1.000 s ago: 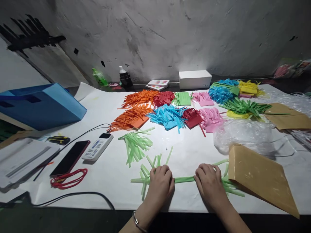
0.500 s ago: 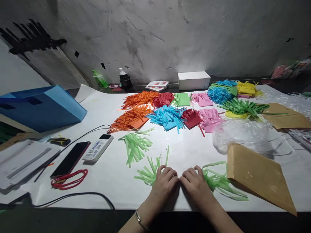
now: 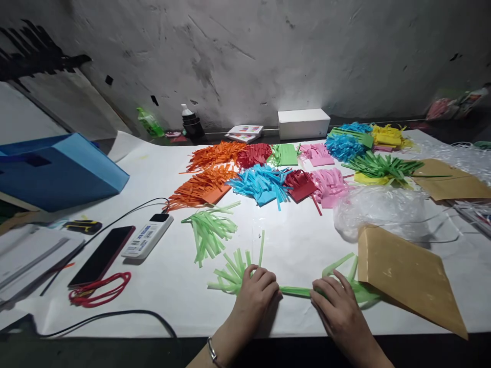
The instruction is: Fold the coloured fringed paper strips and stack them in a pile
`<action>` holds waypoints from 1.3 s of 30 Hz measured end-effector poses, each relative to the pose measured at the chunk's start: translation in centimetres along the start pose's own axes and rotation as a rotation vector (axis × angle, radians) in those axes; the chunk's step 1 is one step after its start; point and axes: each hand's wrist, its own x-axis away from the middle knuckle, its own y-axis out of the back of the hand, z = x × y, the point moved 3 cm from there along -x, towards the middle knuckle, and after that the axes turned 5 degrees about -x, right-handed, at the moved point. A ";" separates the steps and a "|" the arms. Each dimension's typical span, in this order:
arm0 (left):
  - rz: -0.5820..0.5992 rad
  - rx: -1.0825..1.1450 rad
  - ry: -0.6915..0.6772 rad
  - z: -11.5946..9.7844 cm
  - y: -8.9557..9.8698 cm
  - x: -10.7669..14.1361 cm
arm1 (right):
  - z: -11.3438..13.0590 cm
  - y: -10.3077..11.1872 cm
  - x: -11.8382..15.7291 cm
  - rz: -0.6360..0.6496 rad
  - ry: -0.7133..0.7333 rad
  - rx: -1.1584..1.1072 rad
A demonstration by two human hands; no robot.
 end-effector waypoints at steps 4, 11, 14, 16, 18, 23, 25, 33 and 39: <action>0.093 -0.049 0.069 -0.3 -0.1 -0.5 | 0.8 -0.7 -0.5 -0.052 -0.153 0.004; 0.187 -0.209 0.126 -1.0 0.4 -2.0 | 0.9 -1.5 -1.8 -0.074 -0.301 0.148; 0.193 -0.183 -0.058 -1.1 -0.1 -1.9 | 1.3 -2.0 -1.9 0.051 -0.107 0.117; 0.187 -0.145 -0.132 -1.1 -0.7 -1.6 | 1.5 -2.4 -1.9 0.117 -0.023 0.118; 0.178 -0.085 -0.114 -1.0 -1.3 -1.4 | 1.4 -2.7 -2.1 0.128 -0.005 0.150; 0.174 0.037 0.056 -0.9 -0.9 -2.2 | 1.0 -3.2 -3.4 0.096 0.075 0.188; 0.183 0.104 0.103 -1.2 0.4 -2.4 | 1.1 -2.5 -3.8 0.088 0.126 0.174; 0.288 1.295 0.719 -3.3 2.5 -2.7 | 3.6 3.8 -5.3 -0.050 0.318 -0.025; 0.070 1.311 0.703 -5.1 2.3 -4.0 | 3.5 4.3 -5.0 -0.212 0.101 -0.396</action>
